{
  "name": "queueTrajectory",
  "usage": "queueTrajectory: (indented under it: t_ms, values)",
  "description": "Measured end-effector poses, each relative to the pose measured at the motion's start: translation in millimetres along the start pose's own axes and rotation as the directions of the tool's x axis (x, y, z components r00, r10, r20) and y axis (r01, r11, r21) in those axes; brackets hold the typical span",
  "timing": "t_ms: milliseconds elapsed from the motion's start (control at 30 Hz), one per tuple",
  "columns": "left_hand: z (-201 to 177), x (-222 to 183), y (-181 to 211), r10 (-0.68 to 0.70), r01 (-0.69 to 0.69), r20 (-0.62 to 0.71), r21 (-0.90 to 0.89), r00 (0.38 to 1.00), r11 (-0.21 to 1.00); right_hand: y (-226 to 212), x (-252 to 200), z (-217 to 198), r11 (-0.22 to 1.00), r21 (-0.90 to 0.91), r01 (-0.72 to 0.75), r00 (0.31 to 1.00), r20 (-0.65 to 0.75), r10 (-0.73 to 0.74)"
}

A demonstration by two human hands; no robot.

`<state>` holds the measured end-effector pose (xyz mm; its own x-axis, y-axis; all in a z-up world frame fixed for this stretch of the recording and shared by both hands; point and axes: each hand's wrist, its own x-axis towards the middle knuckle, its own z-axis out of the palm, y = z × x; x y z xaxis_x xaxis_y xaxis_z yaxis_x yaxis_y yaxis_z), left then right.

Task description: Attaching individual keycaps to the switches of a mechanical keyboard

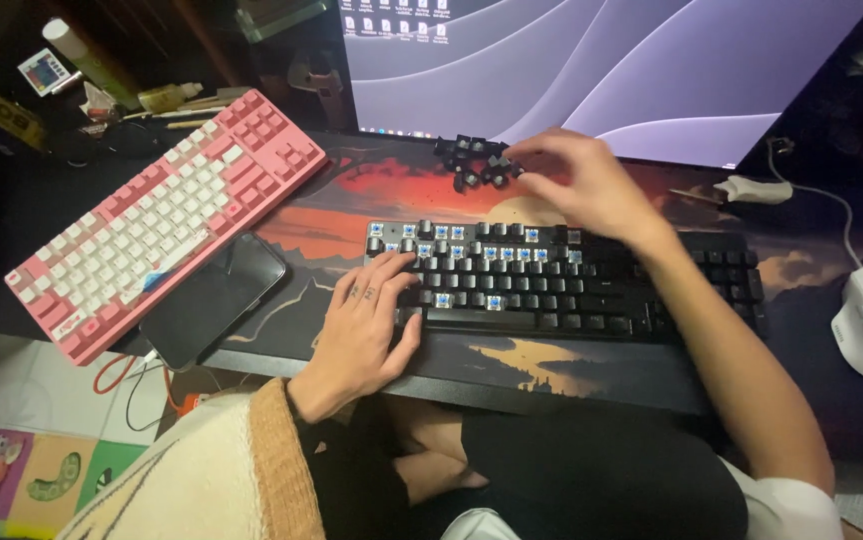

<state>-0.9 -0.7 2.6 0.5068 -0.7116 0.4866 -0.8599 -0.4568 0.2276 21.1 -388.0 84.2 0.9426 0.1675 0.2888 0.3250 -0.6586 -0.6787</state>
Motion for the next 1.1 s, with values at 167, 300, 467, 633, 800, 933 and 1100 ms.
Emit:
queueTrajectory:
  t_ms: [167,300,467,633,800,933,1100]
  values:
    - [2.3,-0.7,-1.3,0.007,-0.007,0.004,0.003,1.000,1.000,-56.9,-30.1,-26.7,0.867,0.491,-0.086,0.992,-0.038,0.120]
    - [4.3,-1.3,-2.8,0.015,-0.015,-0.004,0.022,1.000,1.000,-65.7,-39.0,-38.3,0.788,0.613,-0.056,0.993,-0.046,0.106]
    - [1.1,0.3,-1.3,0.008,-0.008,0.007,0.018,1.000,1.000,-74.2,-46.1,-41.0,0.750,0.658,-0.070,0.991,-0.038,0.125]
    - [-3.9,0.8,0.4,0.002,-0.003,0.024,0.007,1.000,1.000,-76.4,-57.0,-48.0,0.778,0.621,-0.094,0.985,-0.054,0.162]
    - [-10.7,5.6,7.0,-0.010,0.010,0.000,-0.011,1.000,1.000,-71.0,-80.4,-55.0,0.930,0.315,-0.187,0.960,-0.144,0.242]
    - [-6.9,4.5,5.2,-0.011,0.011,0.003,-0.002,1.000,1.000,-32.8,-97.6,-44.0,0.986,-0.001,-0.169,0.981,-0.093,0.168]
    - [-1.6,1.1,0.3,0.024,-0.024,-0.002,0.041,1.000,0.999,-33.8,-107.8,-26.5,0.968,-0.114,-0.223,0.974,-0.077,0.215]
